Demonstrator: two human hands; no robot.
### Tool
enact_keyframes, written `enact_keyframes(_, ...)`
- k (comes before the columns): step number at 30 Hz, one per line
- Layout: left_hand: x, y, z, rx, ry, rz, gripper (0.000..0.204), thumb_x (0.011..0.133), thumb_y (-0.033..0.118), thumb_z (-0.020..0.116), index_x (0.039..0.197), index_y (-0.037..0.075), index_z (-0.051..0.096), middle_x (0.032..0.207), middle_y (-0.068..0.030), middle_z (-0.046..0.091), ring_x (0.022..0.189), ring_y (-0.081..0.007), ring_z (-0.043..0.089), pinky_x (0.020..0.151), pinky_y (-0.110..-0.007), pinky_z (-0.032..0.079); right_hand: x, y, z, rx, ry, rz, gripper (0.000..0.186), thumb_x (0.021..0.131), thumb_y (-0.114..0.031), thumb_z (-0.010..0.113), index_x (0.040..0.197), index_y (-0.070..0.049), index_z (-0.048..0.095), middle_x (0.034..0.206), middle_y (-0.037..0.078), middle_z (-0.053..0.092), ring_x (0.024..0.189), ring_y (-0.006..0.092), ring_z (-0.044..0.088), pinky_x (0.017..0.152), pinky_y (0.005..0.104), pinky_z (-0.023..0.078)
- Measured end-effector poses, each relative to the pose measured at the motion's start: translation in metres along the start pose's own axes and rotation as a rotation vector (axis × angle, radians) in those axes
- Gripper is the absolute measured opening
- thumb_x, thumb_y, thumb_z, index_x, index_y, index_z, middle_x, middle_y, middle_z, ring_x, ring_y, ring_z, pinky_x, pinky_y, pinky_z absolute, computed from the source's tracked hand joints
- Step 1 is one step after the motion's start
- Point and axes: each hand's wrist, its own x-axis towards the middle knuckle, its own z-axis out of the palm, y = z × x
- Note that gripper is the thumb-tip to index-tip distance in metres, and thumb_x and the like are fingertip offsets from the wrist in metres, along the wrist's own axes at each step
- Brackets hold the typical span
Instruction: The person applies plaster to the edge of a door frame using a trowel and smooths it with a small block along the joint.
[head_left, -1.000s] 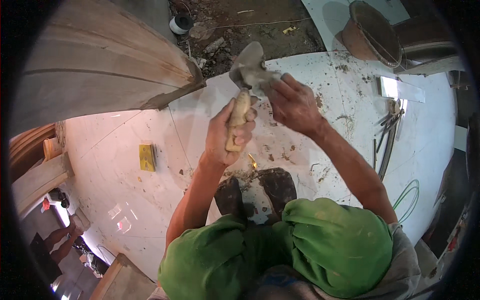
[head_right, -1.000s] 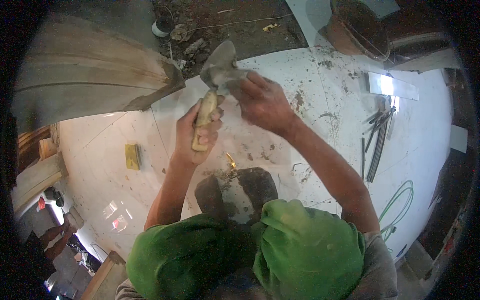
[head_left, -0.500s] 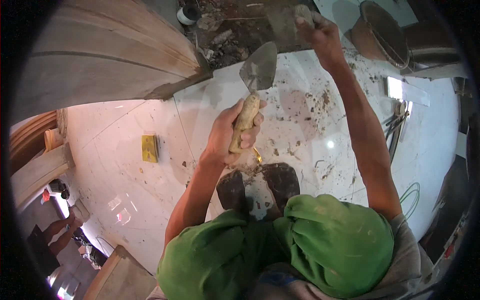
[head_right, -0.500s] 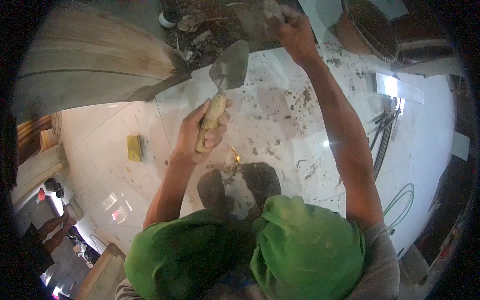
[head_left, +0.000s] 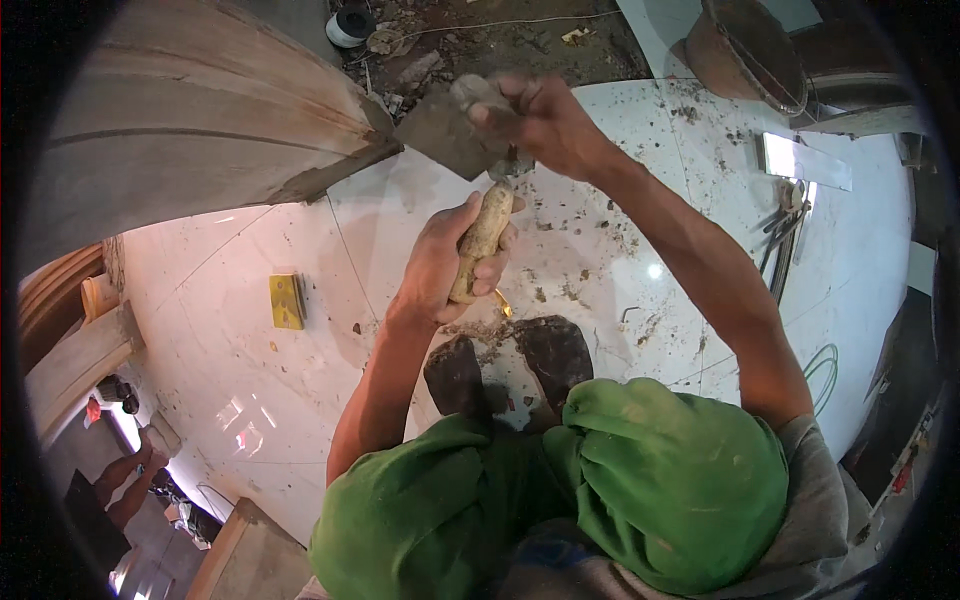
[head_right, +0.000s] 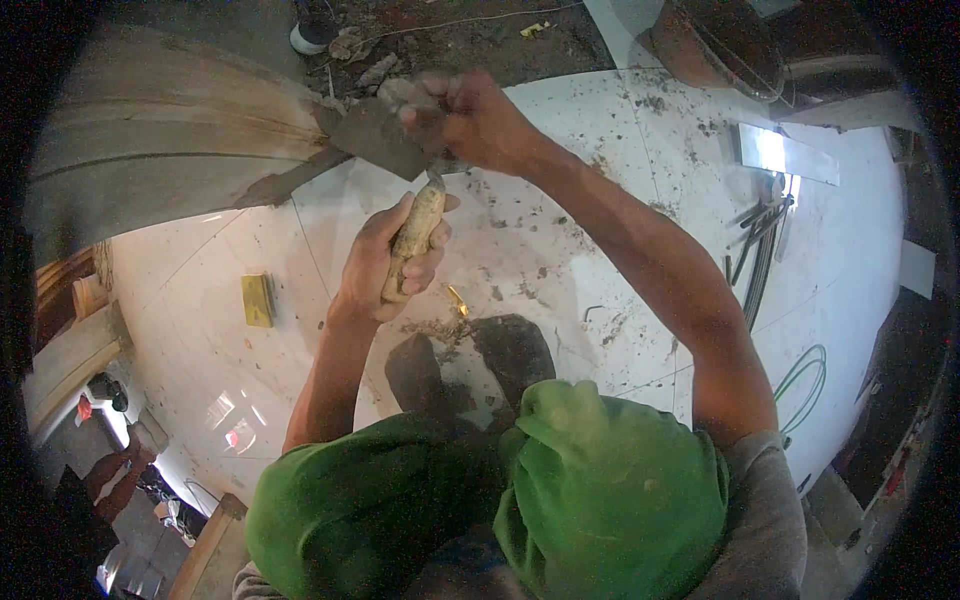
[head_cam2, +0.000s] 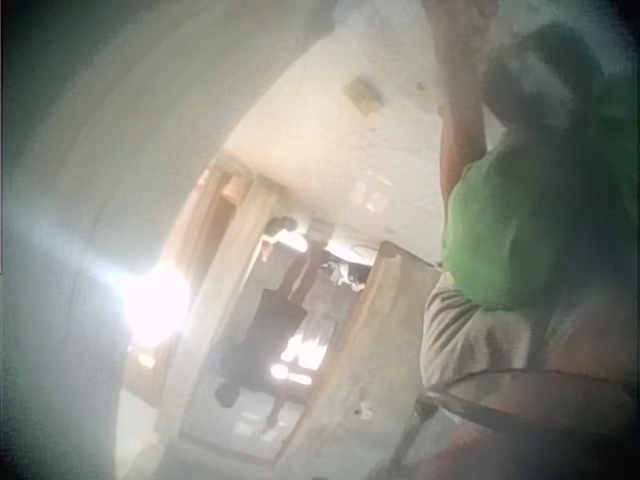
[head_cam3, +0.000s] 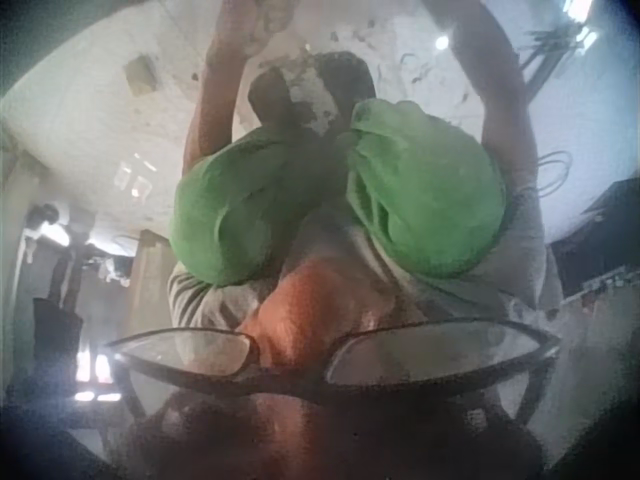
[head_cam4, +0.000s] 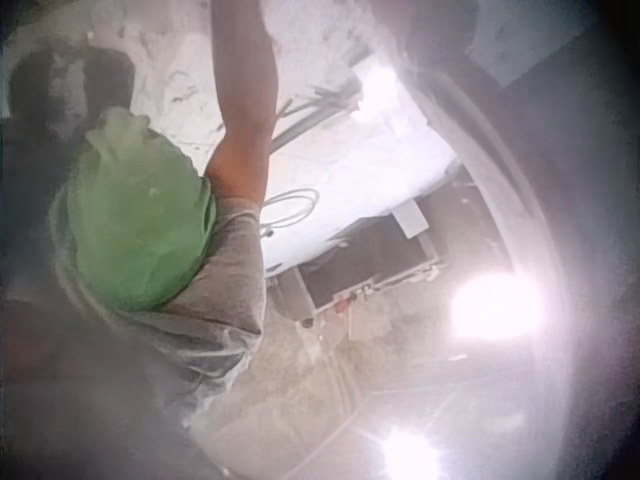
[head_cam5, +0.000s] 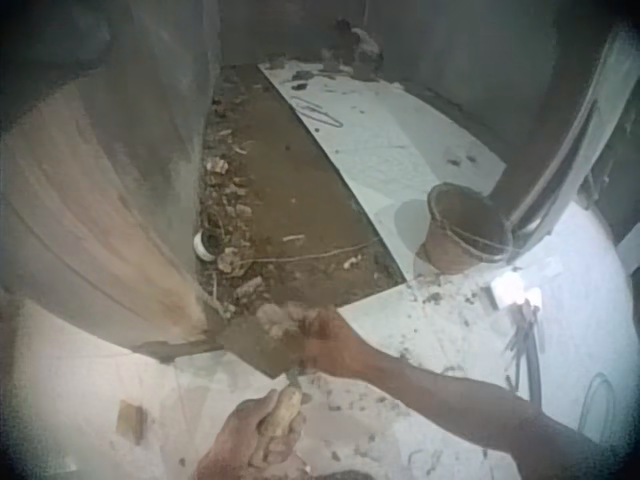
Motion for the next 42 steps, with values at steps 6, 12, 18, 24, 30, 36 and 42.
enact_keyframes(6, -0.001, 0.002, 0.008, -0.014, -0.030, -0.026, 0.055, 0.115, 0.041, 0.042, 0.141, -0.007, 0.053, 0.093, -0.0054, 0.058, 0.054, -0.0051, 0.043, 0.040, -0.020, 0.037, 0.004, -0.009, -0.025, -0.086, 0.119, -0.037, 0.030, 0.102, -0.027, 0.072, 0.117, -0.001, 0.074, 0.102, 0.005, 0.076, 0.093, 0.0115, 0.065, 0.084, 0.0353, 0.055)
enact_keyframes(12, 0.000, -0.004, -0.004, -0.240, -0.042, -0.020, 0.054, 0.117, 0.037, 0.037, 0.144, -0.008, 0.048, 0.093, -0.0061, 0.056, 0.054, -0.0055, 0.043, 0.038, -0.019, 0.041, -0.001, -0.027, -0.078, 0.028, 0.261, -0.157, 0.028, 0.102, -0.021, 0.071, 0.114, 0.004, 0.075, 0.100, 0.008, 0.077, 0.090, 0.0120, 0.067, 0.080, 0.0333, 0.057)
enact_keyframes(18, 0.004, 0.005, -0.006, -0.428, -0.168, 0.075, 0.052, 0.117, 0.034, 0.034, 0.146, -0.009, 0.044, 0.095, -0.0078, 0.053, 0.054, -0.0060, 0.044, 0.039, -0.019, 0.046, -0.038, -0.007, -0.041, -0.094, 0.286, -0.052, 0.028, 0.103, -0.019, 0.067, 0.116, 0.005, 0.074, 0.102, 0.010, 0.079, 0.088, 0.0163, 0.073, 0.078, 0.0356, 0.061)
enact_keyframes(24, 0.010, 0.001, -0.009, -0.498, -0.160, 0.115, 0.050, 0.118, 0.032, 0.032, 0.143, -0.009, 0.045, 0.095, -0.0093, 0.053, 0.055, -0.0066, 0.045, 0.039, -0.020, 0.047, -0.053, 0.011, 0.009, -0.210, 0.386, -0.048, 0.023, 0.104, -0.015, 0.063, 0.109, 0.006, 0.070, 0.089, 0.016, 0.076, 0.077, 0.0176, 0.068, 0.070, 0.0363, 0.056)
enact_keyframes(30, 0.012, 0.003, 0.000, -0.547, -0.094, 0.132, 0.046, 0.118, 0.030, 0.034, 0.140, -0.008, 0.048, 0.094, -0.0087, 0.054, 0.056, -0.0060, 0.046, 0.041, -0.019, 0.047, -0.060, 0.019, 0.032, -0.025, 0.533, 0.039, 0.021, 0.104, -0.014, 0.058, 0.103, 0.004, 0.067, 0.090, 0.014, 0.072, 0.086, 0.0181, 0.064, 0.077, 0.0370, 0.053)
enact_keyframes(36, 0.006, -0.008, -0.012, -0.491, -0.149, 0.095, 0.050, 0.117, 0.037, 0.036, 0.140, -0.005, 0.049, 0.097, -0.0069, 0.056, 0.059, -0.0067, 0.045, 0.044, -0.021, 0.044, -0.047, 0.024, -0.001, -0.160, 0.412, -0.100, 0.017, 0.103, -0.013, 0.060, 0.103, 0.002, 0.067, 0.082, 0.010, 0.071, 0.077, 0.0189, 0.066, 0.071, 0.0373, 0.056)
enact_keyframes(42, -0.003, -0.012, -0.005, -0.262, -0.071, 0.052, 0.051, 0.117, 0.037, 0.037, 0.141, -0.006, 0.050, 0.095, -0.0068, 0.057, 0.055, -0.0053, 0.045, 0.039, -0.019, 0.043, -0.026, 0.020, -0.040, -0.161, 0.305, -0.108, 0.019, 0.099, -0.010, 0.064, 0.110, 0.004, 0.072, 0.096, 0.011, 0.078, 0.084, 0.0161, 0.070, 0.076, 0.0374, 0.060)
